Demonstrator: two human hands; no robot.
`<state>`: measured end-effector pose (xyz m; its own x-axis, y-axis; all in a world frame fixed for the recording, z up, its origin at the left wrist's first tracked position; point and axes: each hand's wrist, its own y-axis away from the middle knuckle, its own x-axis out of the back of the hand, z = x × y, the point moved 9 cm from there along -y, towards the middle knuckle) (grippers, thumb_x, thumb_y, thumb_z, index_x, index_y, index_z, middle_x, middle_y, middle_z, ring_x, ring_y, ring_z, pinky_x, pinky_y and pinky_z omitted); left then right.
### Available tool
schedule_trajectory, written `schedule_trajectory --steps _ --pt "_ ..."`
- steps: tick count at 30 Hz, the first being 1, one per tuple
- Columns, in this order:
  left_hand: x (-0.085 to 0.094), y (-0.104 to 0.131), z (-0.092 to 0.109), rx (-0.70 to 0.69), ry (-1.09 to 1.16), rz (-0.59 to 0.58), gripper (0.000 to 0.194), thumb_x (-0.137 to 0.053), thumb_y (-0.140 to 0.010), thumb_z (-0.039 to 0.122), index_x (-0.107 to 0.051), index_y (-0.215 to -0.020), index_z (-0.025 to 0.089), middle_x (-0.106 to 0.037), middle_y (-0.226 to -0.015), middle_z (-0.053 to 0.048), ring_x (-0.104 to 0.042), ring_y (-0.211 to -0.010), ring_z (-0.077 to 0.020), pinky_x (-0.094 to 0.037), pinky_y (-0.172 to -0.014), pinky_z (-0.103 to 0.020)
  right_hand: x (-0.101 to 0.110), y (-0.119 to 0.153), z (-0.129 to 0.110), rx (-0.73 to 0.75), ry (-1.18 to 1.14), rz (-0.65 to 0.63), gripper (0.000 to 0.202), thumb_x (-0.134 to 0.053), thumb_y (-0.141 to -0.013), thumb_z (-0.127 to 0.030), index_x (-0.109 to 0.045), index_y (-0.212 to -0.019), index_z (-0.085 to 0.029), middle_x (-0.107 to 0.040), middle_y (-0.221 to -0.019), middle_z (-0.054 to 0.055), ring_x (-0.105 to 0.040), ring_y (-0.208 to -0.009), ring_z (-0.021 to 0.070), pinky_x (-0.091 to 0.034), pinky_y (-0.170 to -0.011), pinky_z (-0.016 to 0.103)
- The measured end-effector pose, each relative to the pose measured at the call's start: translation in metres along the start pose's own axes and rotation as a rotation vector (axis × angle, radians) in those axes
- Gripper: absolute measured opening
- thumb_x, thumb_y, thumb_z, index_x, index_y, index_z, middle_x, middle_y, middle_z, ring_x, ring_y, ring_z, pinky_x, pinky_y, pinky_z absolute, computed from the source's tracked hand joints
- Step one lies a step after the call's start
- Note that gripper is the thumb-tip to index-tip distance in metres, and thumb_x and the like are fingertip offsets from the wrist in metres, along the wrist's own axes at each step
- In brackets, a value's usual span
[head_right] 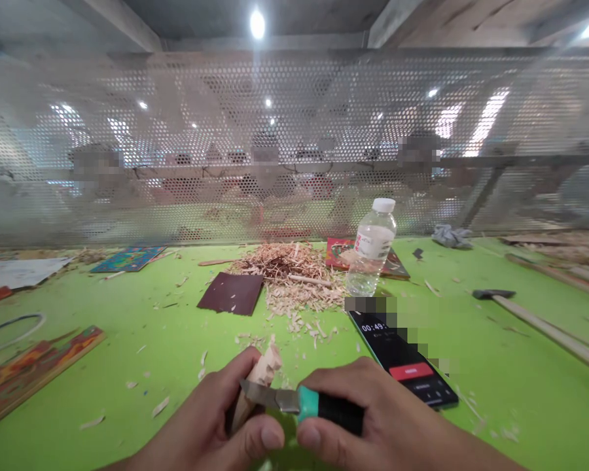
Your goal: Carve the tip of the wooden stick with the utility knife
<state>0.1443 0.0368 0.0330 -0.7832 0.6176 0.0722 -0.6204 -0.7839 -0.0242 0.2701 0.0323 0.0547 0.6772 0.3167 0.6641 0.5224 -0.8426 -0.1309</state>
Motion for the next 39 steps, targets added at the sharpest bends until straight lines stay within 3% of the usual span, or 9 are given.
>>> schedule_trajectory --steps 4,9,16,24,39 --pt "-0.004 0.001 0.003 0.003 0.059 -0.019 0.063 -0.07 -0.085 0.082 -0.049 -0.095 0.022 -0.045 -0.079 0.005 -0.037 -0.067 -0.0116 -0.036 -0.063 -0.024 -0.002 0.0 0.001 -0.005 -0.035 -0.026 0.074 -0.044 -0.098 -0.084 -0.085 -0.091 -0.023 -0.078 -0.073 0.006 -0.071 -0.066 0.0223 -0.055 -0.062 0.03" --pt "-0.003 0.002 0.003 -0.006 0.001 -0.026 0.06 -0.067 -0.088 0.08 -0.049 -0.093 0.023 -0.039 -0.074 0.008 -0.028 -0.063 -0.0107 -0.03 -0.059 -0.025 -0.004 0.002 0.005 0.004 -0.061 -0.02 0.062 -0.053 -0.1 -0.077 -0.086 -0.096 -0.025 -0.079 -0.078 0.004 -0.071 -0.068 0.021 -0.055 -0.063 0.027" --pt "0.009 0.006 -0.009 0.065 -0.308 0.056 0.053 -0.067 -0.09 0.073 -0.047 -0.087 0.024 -0.036 -0.064 0.008 -0.033 -0.056 -0.0121 -0.022 -0.05 -0.028 -0.012 0.003 0.011 -0.029 -0.03 -0.005 0.062 -0.056 -0.098 -0.077 -0.08 -0.081 -0.021 -0.071 -0.069 0.002 -0.063 -0.062 0.0177 -0.048 -0.057 0.024" --pt "0.011 0.005 -0.013 0.099 -0.446 0.058 0.05 -0.055 -0.095 0.072 -0.05 -0.092 0.022 -0.048 -0.07 0.004 -0.041 -0.062 -0.015 -0.026 -0.054 -0.029 -0.022 0.005 0.019 -0.035 -0.036 -0.004 0.065 -0.051 -0.099 -0.078 -0.07 -0.079 -0.019 -0.06 -0.066 -0.002 -0.051 -0.06 0.0142 -0.038 -0.055 0.025" --pt "0.014 0.005 -0.013 0.103 -0.458 0.081 0.051 -0.045 -0.101 0.072 -0.052 -0.096 0.022 -0.064 -0.083 -0.004 -0.054 -0.071 -0.02 -0.035 -0.065 -0.031 -0.019 0.009 0.02 -0.073 0.113 0.118 0.062 -0.05 -0.101 -0.075 -0.071 -0.077 -0.021 -0.07 -0.066 0.002 -0.058 -0.06 0.017 -0.04 -0.053 0.025"
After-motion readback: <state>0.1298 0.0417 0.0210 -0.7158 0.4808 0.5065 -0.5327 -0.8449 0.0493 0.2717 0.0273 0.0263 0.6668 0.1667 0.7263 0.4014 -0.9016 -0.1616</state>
